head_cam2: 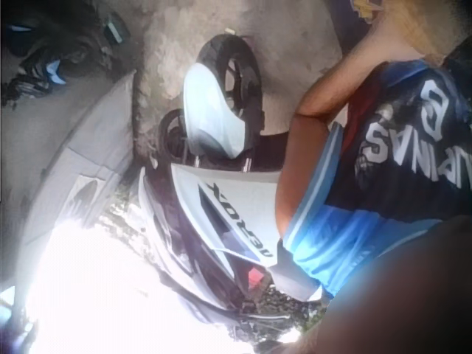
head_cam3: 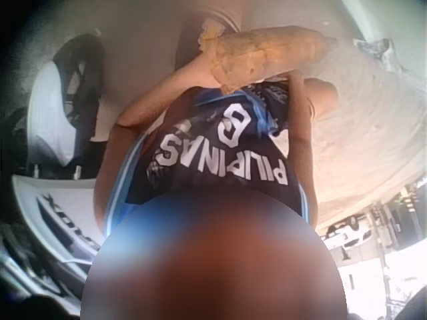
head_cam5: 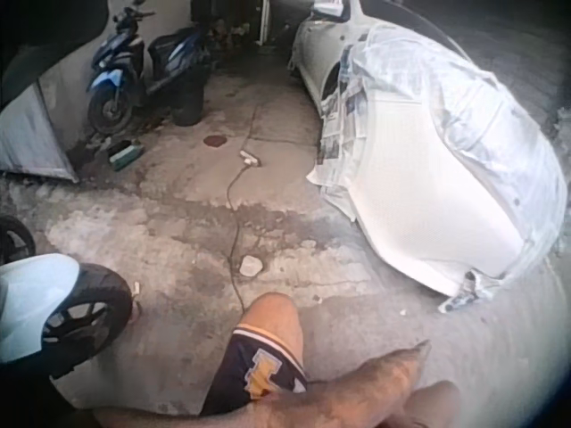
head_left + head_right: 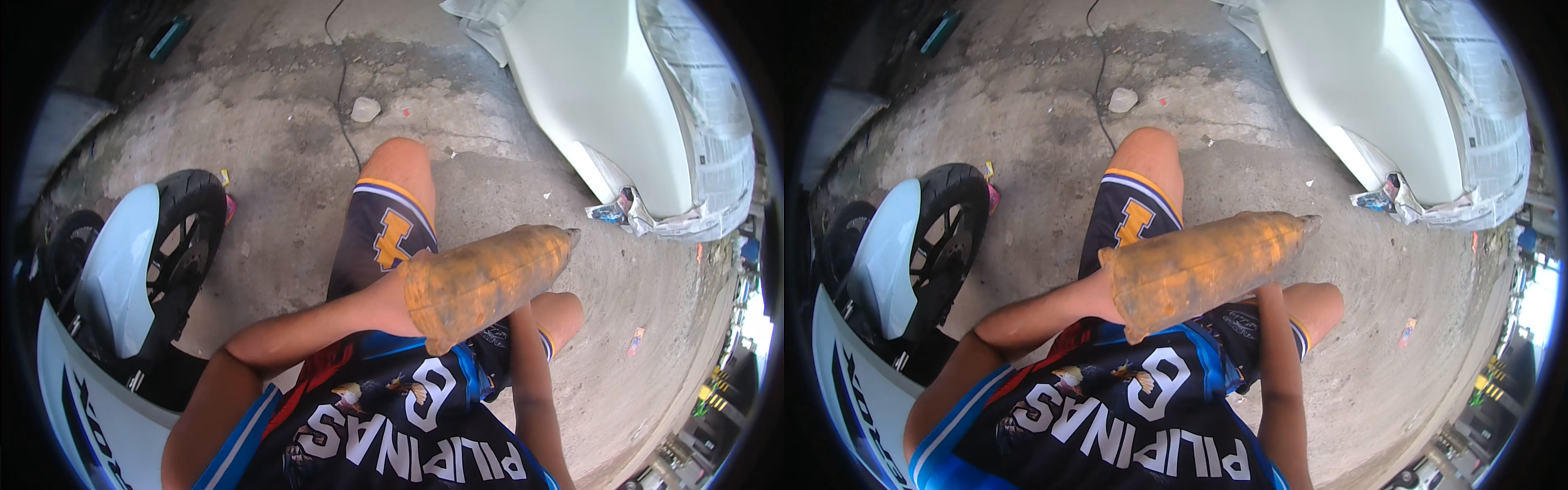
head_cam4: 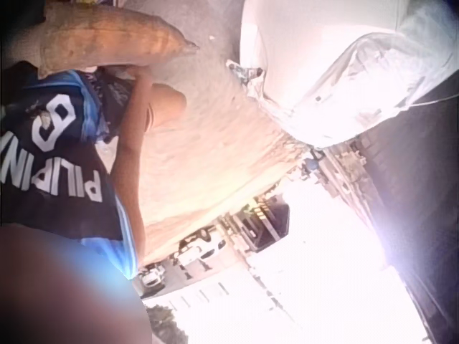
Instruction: The person uses a heat gun to apply heat to the front bumper of a white car that is partially covered with newspaper. The person moves around the bumper, directing the heat gun at different sections while another person works nearby.
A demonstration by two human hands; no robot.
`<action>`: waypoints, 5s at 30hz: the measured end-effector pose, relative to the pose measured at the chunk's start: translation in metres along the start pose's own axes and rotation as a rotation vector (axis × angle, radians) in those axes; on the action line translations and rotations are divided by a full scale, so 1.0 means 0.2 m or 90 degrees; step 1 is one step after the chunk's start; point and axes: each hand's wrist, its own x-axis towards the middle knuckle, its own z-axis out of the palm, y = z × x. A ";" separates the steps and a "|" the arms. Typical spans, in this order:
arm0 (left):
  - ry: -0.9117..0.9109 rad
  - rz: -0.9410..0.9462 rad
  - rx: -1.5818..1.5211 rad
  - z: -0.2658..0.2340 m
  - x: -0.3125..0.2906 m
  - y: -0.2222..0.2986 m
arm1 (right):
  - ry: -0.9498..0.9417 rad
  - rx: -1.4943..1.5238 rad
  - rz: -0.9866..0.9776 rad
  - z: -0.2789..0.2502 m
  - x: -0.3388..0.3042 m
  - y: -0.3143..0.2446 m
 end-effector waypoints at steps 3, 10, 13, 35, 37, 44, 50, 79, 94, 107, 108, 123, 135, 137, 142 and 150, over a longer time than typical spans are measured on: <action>-0.066 0.007 0.165 -0.09 0.04 0.06 | -0.017 0.008 -0.027 0.02 0.02 0.00; 0.384 -0.243 -0.113 -0.30 0.34 0.42 | -0.044 0.056 -0.099 0.02 0.09 -0.02; 0.363 -0.273 -0.050 -0.25 0.35 0.44 | -0.012 0.056 -0.131 0.00 0.09 -0.05; 0.092 -0.106 0.277 0.06 0.61 0.82 | -0.034 0.124 -0.186 -0.07 0.08 -0.07; 0.087 -0.141 0.180 0.13 0.57 0.77 | -0.034 0.137 -0.189 -0.09 0.05 -0.08; 0.192 -0.085 0.034 -0.12 0.84 0.72 | -0.023 0.180 -0.181 -0.13 0.05 -0.11; 0.333 -0.049 -0.143 -0.24 0.98 0.74 | 0.043 0.219 -0.223 -0.08 0.10 -0.08; 0.426 -0.369 -0.635 -0.73 0.87 -0.48 | 0.020 0.183 -0.122 0.00 0.04 -0.12; 0.295 -0.567 -0.505 -0.08 0.41 -0.13 | -0.090 0.021 -0.013 0.08 0.14 0.01; 0.369 -0.473 -0.269 0.11 0.32 0.07 | -0.186 0.033 0.049 0.05 0.19 0.03; 0.420 -0.473 -0.251 0.11 0.31 0.08 | -0.187 0.028 0.030 0.05 0.19 0.03; -0.170 0.021 0.311 0.37 0.71 0.49 | -0.183 0.080 -0.050 0.04 0.25 0.09; 0.423 -0.049 -0.145 -0.04 0.88 0.71 | 0.151 0.056 -0.066 -0.09 -0.03 -0.20; 0.397 -0.098 -0.162 -0.04 0.86 0.69 | 0.274 0.087 -0.040 -0.08 -0.06 -0.28; -0.125 -0.375 -0.100 0.11 0.81 0.73 | 0.431 0.298 -0.017 -0.06 -0.21 -0.54; 0.030 -0.479 -0.096 -0.27 1.30 1.23 | 0.403 0.422 -0.105 -0.26 -0.58 -1.00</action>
